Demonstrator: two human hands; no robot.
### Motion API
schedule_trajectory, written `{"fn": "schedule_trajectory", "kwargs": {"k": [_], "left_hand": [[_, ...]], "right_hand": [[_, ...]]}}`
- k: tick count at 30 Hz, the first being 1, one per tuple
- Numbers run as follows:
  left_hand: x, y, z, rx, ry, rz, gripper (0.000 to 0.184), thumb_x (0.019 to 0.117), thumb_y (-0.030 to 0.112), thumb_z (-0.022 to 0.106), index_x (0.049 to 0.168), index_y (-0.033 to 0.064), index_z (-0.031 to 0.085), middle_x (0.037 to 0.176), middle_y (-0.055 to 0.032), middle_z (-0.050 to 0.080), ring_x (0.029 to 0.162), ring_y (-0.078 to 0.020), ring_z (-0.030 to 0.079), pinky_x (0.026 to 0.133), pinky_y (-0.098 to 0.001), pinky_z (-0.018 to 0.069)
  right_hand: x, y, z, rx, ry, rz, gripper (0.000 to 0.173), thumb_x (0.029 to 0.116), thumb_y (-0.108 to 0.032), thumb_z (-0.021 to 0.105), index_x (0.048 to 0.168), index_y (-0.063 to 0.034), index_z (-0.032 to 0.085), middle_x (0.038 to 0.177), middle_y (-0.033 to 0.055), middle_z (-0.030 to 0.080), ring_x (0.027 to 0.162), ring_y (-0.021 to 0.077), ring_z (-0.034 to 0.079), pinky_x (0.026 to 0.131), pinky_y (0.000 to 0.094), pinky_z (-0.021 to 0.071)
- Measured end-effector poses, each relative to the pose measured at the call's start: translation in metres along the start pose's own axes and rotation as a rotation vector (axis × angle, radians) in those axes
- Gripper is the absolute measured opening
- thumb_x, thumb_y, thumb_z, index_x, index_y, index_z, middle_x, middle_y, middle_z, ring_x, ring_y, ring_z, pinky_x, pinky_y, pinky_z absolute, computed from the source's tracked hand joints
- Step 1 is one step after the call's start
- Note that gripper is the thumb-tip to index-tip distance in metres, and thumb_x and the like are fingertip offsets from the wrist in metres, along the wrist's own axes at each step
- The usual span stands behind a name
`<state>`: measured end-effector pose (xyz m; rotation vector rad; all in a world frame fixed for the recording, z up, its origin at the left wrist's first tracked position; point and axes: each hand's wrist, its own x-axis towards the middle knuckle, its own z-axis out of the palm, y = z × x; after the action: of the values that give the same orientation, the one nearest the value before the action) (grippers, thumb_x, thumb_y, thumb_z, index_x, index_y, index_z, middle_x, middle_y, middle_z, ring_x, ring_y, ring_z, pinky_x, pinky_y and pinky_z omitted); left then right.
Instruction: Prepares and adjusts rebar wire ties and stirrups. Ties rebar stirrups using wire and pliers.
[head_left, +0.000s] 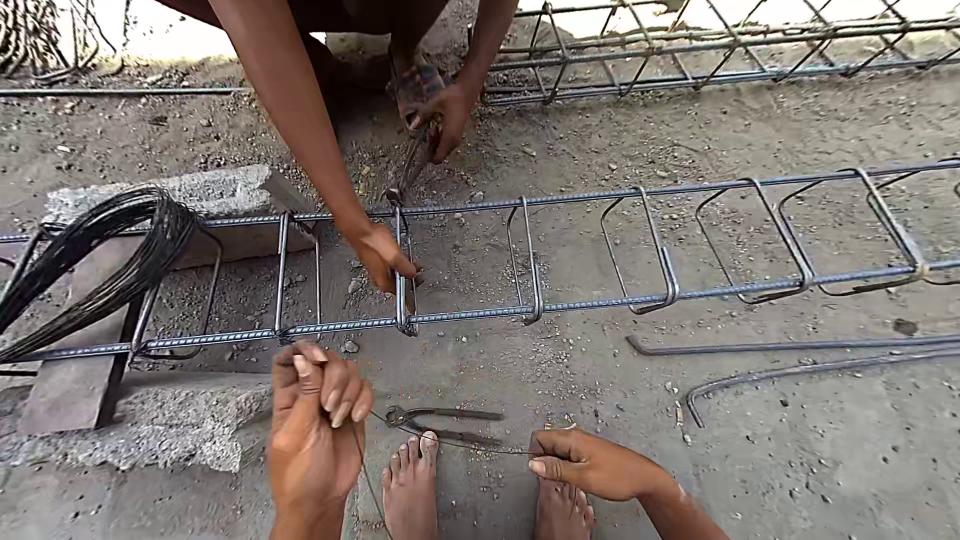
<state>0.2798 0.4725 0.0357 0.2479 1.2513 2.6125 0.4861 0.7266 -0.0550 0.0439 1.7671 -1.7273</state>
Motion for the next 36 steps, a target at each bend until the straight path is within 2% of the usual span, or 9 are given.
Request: {"fn": "schedule_trajectory", "kwargs": {"k": [3, 7, 12, 17, 20, 25, 28, 31, 36], "left_hand": [[0.015, 0.036, -0.026, 0.012, 0.100, 0.133, 0.030, 0.1120, 0.018, 0.015, 0.106, 0.0176, 0.045, 0.065, 0.0093, 0.052, 0.046, 0.0002, 0.048, 0.043, -0.0123, 0.0422], [0.023, 0.029, -0.046, -0.060, 0.254, 0.135, 0.036, 0.1116, 0.018, 0.011, 0.104, 0.0183, 0.046, 0.061, 0.0109, 0.051, 0.045, 0.0027, 0.045, 0.042, -0.0109, 0.0392], [0.028, 0.039, -0.070, -0.146, 0.348, 0.184, 0.040, 0.1121, 0.020, 0.008, 0.101, 0.0164, 0.047, 0.057, 0.0103, 0.049, 0.043, 0.0021, 0.044, 0.041, -0.0113, 0.0386], [0.032, 0.055, -0.090, -0.244, 0.331, 0.162, 0.047, 0.1105, 0.021, 0.007, 0.093, 0.0130, 0.050, 0.057, 0.0069, 0.051, 0.043, 0.0008, 0.046, 0.041, -0.0114, 0.0389], [0.033, 0.058, -0.101, -0.319, 0.324, 0.127, 0.049, 0.1096, 0.022, 0.009, 0.091, 0.0109, 0.052, 0.057, 0.0051, 0.053, 0.044, 0.0000, 0.049, 0.042, -0.0118, 0.0413], [0.025, 0.035, -0.091, -0.287, 0.247, 0.072, 0.049, 0.1096, 0.018, 0.007, 0.096, 0.0129, 0.054, 0.062, 0.0059, 0.058, 0.049, -0.0002, 0.054, 0.048, -0.0132, 0.0468], [0.007, -0.002, -0.062, -0.275, 0.239, -0.056, 0.041, 0.1096, 0.015, 0.012, 0.103, 0.0164, 0.052, 0.064, 0.0073, 0.058, 0.054, -0.0015, 0.058, 0.054, -0.0157, 0.0518], [-0.008, -0.031, -0.036, -0.263, 0.299, -0.198, 0.037, 0.1120, 0.019, 0.014, 0.104, 0.0183, 0.050, 0.063, 0.0087, 0.055, 0.055, -0.0014, 0.058, 0.057, -0.0163, 0.0534], [-0.018, -0.049, -0.017, -0.254, 0.344, -0.356, 0.029, 0.1135, 0.020, 0.020, 0.105, 0.0165, 0.047, 0.061, 0.0073, 0.049, 0.050, -0.0031, 0.052, 0.052, -0.0165, 0.0488]], "right_hand": [[-0.011, 0.011, 0.002, 0.303, 0.000, -0.291, 0.029, 0.1084, -0.035, 0.050, 0.092, -0.0145, 0.062, 0.078, -0.0099, 0.060, 0.076, -0.0022, 0.058, 0.073, 0.0190, 0.0477], [0.002, -0.003, 0.018, 0.812, 0.056, -0.614, 0.026, 0.1071, -0.034, 0.052, 0.107, -0.0167, 0.072, 0.113, 0.0006, 0.071, 0.110, 0.0144, 0.066, 0.099, 0.0342, 0.0526], [0.001, -0.014, 0.023, 0.538, -0.046, -0.574, 0.030, 0.1099, -0.038, 0.045, 0.119, -0.0135, 0.061, 0.103, 0.0005, 0.069, 0.097, 0.0062, 0.066, 0.088, 0.0238, 0.0530], [0.007, -0.015, 0.031, 0.166, -0.134, -0.259, 0.034, 0.1104, -0.031, 0.046, 0.094, -0.0053, 0.061, 0.074, -0.0048, 0.058, 0.066, -0.0027, 0.053, 0.061, 0.0162, 0.0446], [0.007, -0.020, 0.030, 0.255, -0.133, -0.340, 0.030, 0.1101, -0.028, 0.047, 0.093, -0.0064, 0.058, 0.069, -0.0062, 0.052, 0.060, -0.0030, 0.049, 0.056, 0.0147, 0.0409], [-0.010, -0.033, 0.009, 0.565, 0.168, -0.820, 0.025, 0.1039, -0.038, 0.057, 0.113, -0.0183, 0.070, 0.114, -0.0074, 0.066, 0.106, 0.0050, 0.061, 0.092, 0.0254, 0.0498], [-0.022, -0.059, -0.003, 0.735, 0.499, -1.008, 0.041, 0.1010, -0.049, 0.054, 0.108, -0.0166, 0.078, 0.143, 0.0069, 0.061, 0.130, 0.0215, 0.059, 0.102, 0.0338, 0.0515], [-0.031, -0.077, -0.007, 0.812, 0.726, -1.044, 0.053, 0.1037, -0.055, 0.042, 0.101, -0.0170, 0.078, 0.136, 0.0117, 0.067, 0.128, 0.0281, 0.063, 0.103, 0.0412, 0.0537], [-0.032, -0.080, 0.001, 0.958, 0.852, -0.994, 0.061, 0.1012, -0.067, 0.033, 0.105, -0.0193, 0.071, 0.091, -0.0007, 0.070, 0.086, 0.0162, 0.070, 0.083, 0.0365, 0.0603]]}}
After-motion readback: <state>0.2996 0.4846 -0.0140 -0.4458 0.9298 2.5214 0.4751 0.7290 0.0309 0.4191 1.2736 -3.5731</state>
